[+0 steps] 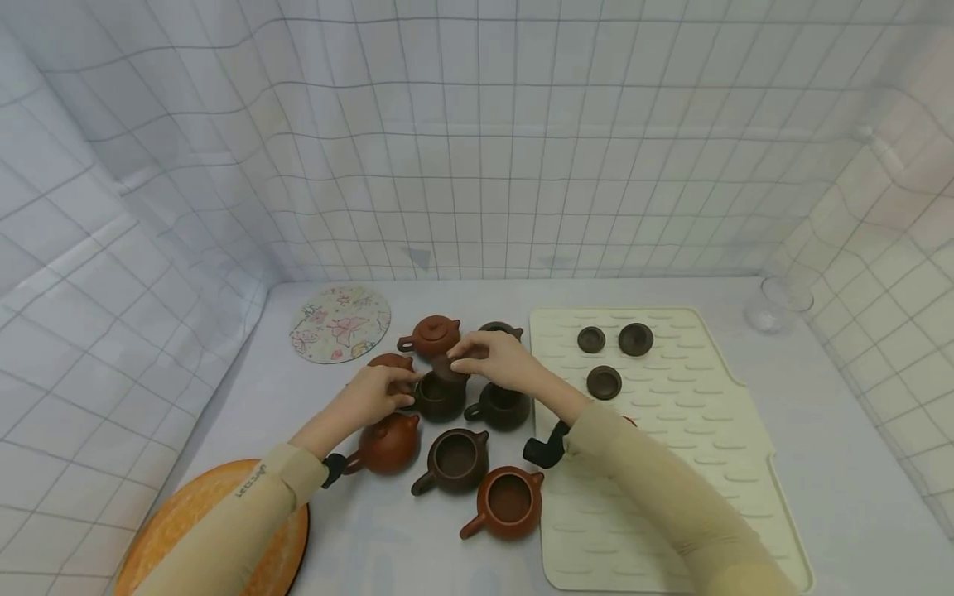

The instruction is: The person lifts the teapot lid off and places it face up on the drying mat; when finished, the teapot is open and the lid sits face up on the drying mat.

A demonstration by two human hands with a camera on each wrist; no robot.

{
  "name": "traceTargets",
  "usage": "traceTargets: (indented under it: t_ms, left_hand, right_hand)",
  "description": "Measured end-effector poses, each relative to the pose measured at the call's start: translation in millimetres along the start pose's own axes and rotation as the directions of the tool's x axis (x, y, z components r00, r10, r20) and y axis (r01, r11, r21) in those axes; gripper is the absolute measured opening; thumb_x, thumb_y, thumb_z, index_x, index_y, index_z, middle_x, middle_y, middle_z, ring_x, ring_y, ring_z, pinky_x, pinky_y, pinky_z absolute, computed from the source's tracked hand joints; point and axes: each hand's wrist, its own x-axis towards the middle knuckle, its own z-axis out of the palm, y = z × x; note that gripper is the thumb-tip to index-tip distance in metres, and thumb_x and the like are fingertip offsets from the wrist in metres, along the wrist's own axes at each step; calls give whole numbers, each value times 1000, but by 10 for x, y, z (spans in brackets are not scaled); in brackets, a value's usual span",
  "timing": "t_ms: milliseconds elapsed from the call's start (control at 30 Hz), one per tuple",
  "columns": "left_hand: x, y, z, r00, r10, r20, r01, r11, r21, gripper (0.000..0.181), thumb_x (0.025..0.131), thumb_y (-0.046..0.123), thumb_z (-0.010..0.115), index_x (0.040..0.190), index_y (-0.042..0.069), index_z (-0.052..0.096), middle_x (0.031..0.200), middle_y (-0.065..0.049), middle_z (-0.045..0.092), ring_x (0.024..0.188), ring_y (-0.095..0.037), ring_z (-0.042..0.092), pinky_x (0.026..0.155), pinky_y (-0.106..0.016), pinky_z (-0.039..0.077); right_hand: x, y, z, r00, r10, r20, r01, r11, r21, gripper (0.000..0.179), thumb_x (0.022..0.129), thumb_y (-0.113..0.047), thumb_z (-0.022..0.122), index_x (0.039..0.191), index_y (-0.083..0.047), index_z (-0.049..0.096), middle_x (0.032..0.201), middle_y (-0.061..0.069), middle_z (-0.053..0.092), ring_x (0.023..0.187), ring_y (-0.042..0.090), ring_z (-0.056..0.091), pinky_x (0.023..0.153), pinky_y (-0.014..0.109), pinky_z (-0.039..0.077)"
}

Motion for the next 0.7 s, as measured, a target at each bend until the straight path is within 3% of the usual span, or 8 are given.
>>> traceTargets:
  t_ms: [67, 133, 267, 400, 500, 700]
  left_hand:
    - [5, 8, 0, 1000, -3, 2, 3, 1000, 8, 37, 88, 11, 73, 125, 7, 68, 107, -14, 72, 77, -16, 56, 70, -32, 48]
    - [10, 15, 4, 1000, -6, 4, 6, 1000, 11, 37, 89, 11, 73, 125, 7, 68, 108, -14, 72, 78, -16, 57, 71, -33, 49]
    - [19, 27, 10, 1000, -12, 10, 12, 1000, 7, 38, 89, 11, 72, 126, 7, 67, 105, -12, 72, 80, -15, 59, 73, -34, 51]
    - [16, 26, 21, 1000, -8, 13, 8, 1000, 6, 38, 89, 11, 72, 126, 6, 67, 101, -11, 73, 77, -14, 59, 73, -34, 53]
    - [8, 26, 27, 1000, -8, 11, 8, 1000, 0, 38, 89, 11, 73, 126, 6, 67, 100, -10, 73, 77, -14, 60, 74, -35, 54]
    - [-9, 23, 28, 1000, -20, 2, 20, 1000, -15, 39, 88, 9, 73, 127, 5, 66, 94, -6, 73, 84, -14, 64, 75, -33, 54]
  right_hand:
    - [-76, 77, -104, 999, 49, 0, -49, 990, 135, 24, 95, -26, 66, 115, -13, 69, 123, 6, 67, 108, 21, 66, 92, 35, 54]
    - [-176, 156, -211, 993, 114, 3, -111, 957, 266, 28, 97, -25, 65, 120, -10, 67, 128, 9, 65, 112, 22, 65, 97, 38, 53]
    - [-419, 330, -425, 979, 203, 13, -184, 855, 484, 34, 100, -22, 59, 127, -2, 59, 129, 13, 60, 114, 19, 64, 102, 36, 50]
    - [-686, 517, -638, 977, 211, -9, -157, 755, 636, 26, 103, -19, 53, 122, -1, 55, 120, 6, 58, 105, 13, 67, 99, 32, 52]
    - [-873, 667, -783, 980, 196, -44, -109, 703, 703, 19, 104, -16, 51, 120, -6, 55, 117, 3, 59, 103, 14, 69, 97, 32, 53]
    - [-1198, 932, -999, 974, 212, -79, -86, 669, 738, 17, 104, -12, 49, 115, -17, 61, 117, -3, 59, 104, 8, 68, 94, 25, 53]
